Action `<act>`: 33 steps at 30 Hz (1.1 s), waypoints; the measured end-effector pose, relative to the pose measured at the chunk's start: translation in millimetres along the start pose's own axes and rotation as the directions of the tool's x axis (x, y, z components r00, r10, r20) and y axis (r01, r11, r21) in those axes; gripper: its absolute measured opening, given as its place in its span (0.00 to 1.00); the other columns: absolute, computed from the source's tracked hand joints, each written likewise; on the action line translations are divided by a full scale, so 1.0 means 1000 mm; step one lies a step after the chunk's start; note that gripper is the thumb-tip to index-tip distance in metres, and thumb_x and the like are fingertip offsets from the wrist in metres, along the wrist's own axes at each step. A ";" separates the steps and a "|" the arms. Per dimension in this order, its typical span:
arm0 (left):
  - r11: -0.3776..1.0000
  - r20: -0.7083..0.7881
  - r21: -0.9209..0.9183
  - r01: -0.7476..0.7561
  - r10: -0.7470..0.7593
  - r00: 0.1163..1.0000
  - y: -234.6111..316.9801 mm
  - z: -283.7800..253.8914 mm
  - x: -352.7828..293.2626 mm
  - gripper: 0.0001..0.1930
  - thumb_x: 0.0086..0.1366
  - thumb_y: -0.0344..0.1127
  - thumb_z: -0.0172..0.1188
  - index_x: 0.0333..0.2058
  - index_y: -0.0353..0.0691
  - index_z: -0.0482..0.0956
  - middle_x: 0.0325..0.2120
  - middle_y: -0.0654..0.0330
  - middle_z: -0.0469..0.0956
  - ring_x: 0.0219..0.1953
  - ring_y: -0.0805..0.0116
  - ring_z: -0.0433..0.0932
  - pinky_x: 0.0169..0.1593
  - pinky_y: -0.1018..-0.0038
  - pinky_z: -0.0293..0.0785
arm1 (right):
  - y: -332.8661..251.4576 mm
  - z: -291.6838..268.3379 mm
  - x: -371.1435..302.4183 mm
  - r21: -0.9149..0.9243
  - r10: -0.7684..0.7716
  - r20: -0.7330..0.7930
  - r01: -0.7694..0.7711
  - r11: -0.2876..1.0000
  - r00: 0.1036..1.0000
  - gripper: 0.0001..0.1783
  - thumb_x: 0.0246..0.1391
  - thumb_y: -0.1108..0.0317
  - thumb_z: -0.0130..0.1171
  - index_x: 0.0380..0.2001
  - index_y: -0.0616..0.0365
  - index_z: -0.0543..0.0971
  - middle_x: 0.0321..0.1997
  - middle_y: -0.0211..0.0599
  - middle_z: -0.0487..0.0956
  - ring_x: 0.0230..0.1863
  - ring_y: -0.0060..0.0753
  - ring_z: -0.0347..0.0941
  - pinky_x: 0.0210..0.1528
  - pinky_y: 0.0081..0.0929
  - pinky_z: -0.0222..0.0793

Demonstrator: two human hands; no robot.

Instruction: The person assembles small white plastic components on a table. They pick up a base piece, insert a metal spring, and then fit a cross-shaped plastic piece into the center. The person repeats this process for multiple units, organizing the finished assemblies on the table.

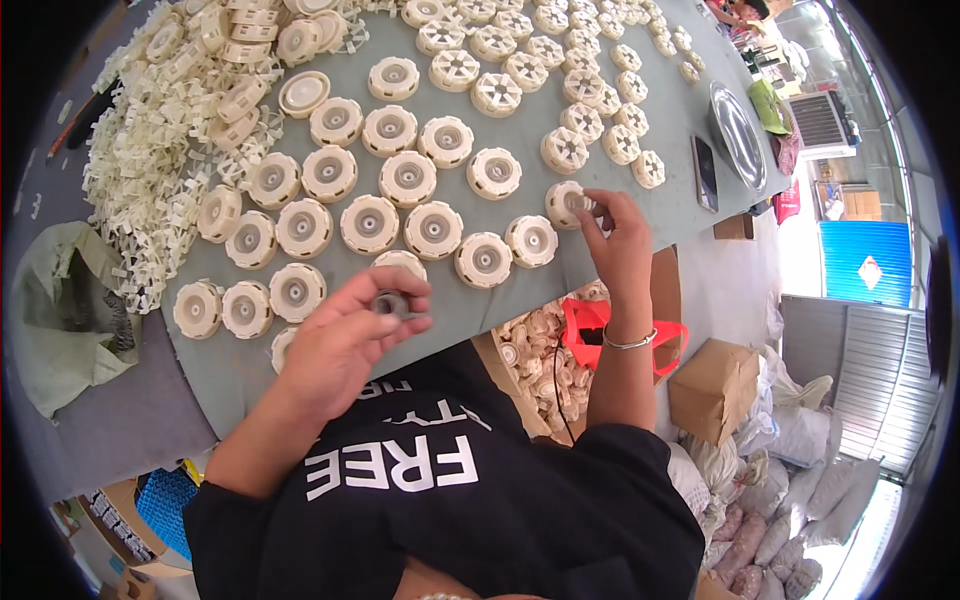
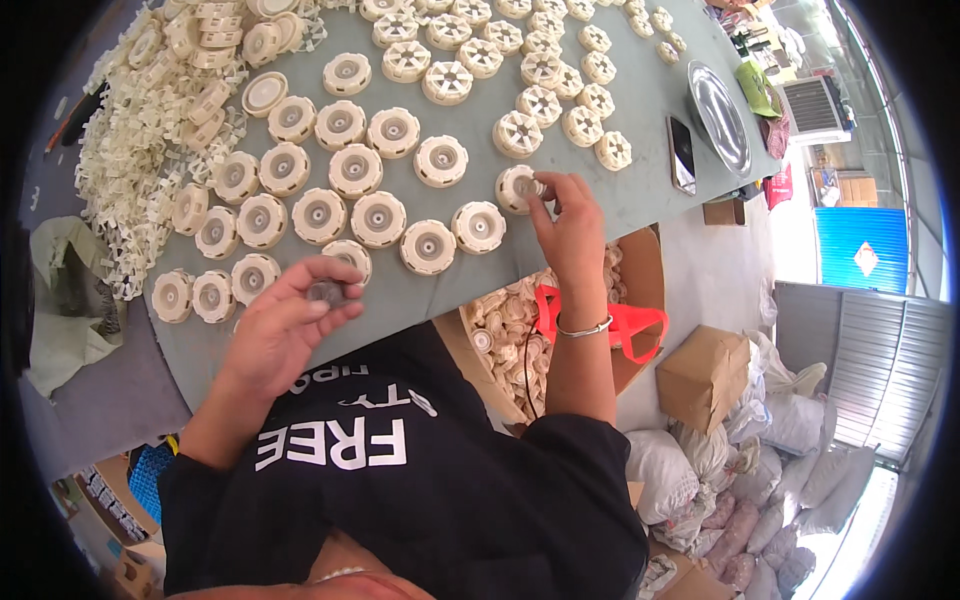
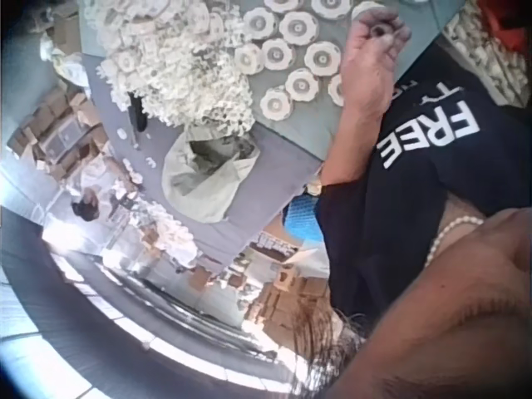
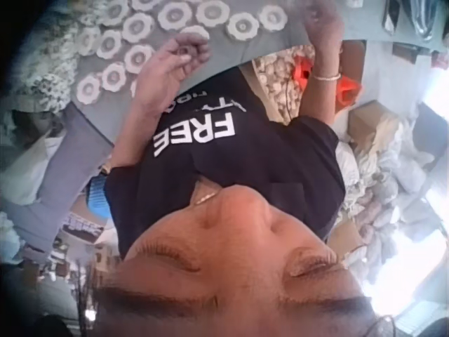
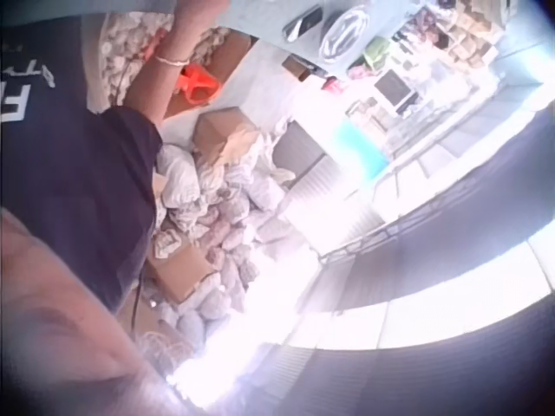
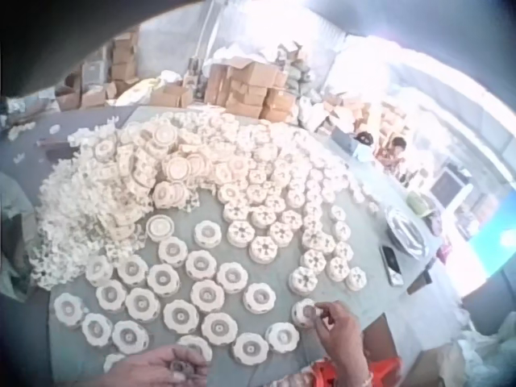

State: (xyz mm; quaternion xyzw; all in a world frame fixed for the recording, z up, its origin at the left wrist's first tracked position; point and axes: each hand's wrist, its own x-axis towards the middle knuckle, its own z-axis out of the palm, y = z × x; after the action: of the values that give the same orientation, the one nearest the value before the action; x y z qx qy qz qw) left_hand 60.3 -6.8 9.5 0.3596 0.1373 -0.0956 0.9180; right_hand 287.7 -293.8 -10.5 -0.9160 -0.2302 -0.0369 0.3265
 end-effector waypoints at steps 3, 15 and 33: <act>0.988 0.008 0.064 0.137 -0.138 0.990 -0.010 0.015 0.012 0.21 0.76 0.31 0.51 0.65 0.36 0.72 0.51 0.59 0.78 0.50 0.70 0.77 0.51 0.70 0.82 | 0.007 -0.001 0.000 -0.029 -0.024 -0.002 0.024 0.999 1.000 0.15 0.56 0.72 0.71 0.48 0.59 0.86 0.33 0.35 0.80 0.29 0.29 0.74 0.36 0.28 0.73; 0.932 0.072 0.359 -0.054 0.030 0.997 -0.032 0.014 0.015 0.28 0.78 0.30 0.54 0.72 0.37 0.58 0.45 0.60 0.74 0.35 0.78 0.73 0.36 0.79 0.75 | -0.095 0.040 -0.072 0.718 -0.349 0.319 0.016 0.696 0.881 0.18 0.55 0.79 0.72 0.50 0.59 0.85 0.46 0.34 0.82 0.42 0.24 0.78 0.44 0.24 0.75; 0.994 0.042 0.039 0.106 -0.108 0.993 -0.020 0.012 -0.009 0.16 0.78 0.33 0.57 0.60 0.37 0.73 0.46 0.54 0.80 0.37 0.74 0.81 0.40 0.74 0.84 | -0.051 0.018 -0.070 0.832 0.064 -0.035 -0.006 0.555 0.997 0.19 0.55 0.84 0.67 0.50 0.66 0.80 0.52 0.42 0.81 0.48 0.31 0.80 0.54 0.33 0.78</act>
State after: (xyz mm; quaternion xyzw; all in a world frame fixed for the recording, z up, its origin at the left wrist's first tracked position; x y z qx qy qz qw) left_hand 48.8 -28.9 8.0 0.3663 0.1344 -0.1551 0.9076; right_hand 201.1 -275.8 -10.6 -0.6566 -0.1921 0.0545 0.7273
